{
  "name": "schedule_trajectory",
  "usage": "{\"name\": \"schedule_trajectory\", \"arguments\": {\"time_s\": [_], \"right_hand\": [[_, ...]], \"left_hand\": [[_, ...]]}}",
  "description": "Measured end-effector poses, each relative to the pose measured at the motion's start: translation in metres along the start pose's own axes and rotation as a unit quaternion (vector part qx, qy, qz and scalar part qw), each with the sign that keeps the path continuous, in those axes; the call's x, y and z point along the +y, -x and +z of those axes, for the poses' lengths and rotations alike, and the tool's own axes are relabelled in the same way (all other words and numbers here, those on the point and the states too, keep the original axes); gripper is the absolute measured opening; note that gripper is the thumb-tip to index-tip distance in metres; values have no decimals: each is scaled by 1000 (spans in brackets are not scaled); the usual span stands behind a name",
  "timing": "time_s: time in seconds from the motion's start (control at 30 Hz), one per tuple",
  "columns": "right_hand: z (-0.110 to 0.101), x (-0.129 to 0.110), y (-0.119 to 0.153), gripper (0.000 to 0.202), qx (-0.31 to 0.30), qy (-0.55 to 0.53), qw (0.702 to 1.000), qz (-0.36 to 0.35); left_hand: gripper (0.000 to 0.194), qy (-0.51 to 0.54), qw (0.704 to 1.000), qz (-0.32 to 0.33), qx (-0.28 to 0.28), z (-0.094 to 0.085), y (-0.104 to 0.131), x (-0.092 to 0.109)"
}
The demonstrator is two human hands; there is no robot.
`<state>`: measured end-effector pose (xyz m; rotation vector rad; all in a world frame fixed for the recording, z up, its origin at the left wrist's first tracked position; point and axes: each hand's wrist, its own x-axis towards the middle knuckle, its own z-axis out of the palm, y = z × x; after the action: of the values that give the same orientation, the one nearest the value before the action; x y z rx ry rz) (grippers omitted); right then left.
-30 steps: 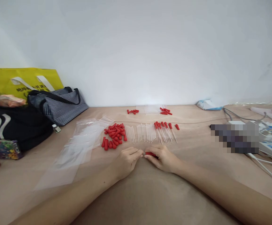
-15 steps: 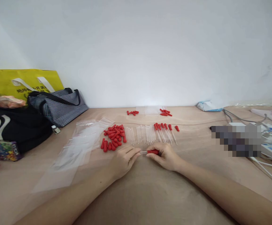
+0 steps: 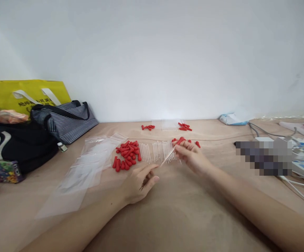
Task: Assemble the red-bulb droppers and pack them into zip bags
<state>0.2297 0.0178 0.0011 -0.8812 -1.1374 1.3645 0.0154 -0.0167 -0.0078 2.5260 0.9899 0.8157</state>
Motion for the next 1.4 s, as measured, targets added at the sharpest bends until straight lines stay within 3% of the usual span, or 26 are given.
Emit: {"name": "schedule_trajectory", "arguments": {"time_s": [0.13,0.23,0.33,0.4,0.53,0.6,0.87,0.97,1.13,1.4], "right_hand": [[-55,-29,-34,9,119,124,985,6],[-88,-36,-46,12,142,238,960,50],[-103,-29,-48,7,150,316,933,81],[-104,-22,-48,12,157,370,910,97],[-100,-12,-50,44,163,489,850,109],[-96,-10,-50,51,161,533,823,110],[-99,-15,-47,45,157,606,772,112],[-107,-17,-47,40,179,634,744,112],[-111,-8,-48,38,167,610,760,149],[-106,1,-53,32,189,608,763,117]], "left_hand": [[25,-10,1000,-10,5,2,0,-3],[22,-23,1000,-4,11,3,-1,-3],[17,-39,999,2,5,2,-2,-2],[17,-46,999,6,-1,2,-2,-2],[16,-56,998,9,-4,2,-2,-3],[16,-60,998,6,-1,2,-2,-5],[15,-113,994,11,-1,1,1,-5],[15,-196,980,-12,39,-1,-7,-10],[16,-326,934,-119,89,-4,-43,-28],[33,-337,896,-288,-2,6,-89,-29]]}}
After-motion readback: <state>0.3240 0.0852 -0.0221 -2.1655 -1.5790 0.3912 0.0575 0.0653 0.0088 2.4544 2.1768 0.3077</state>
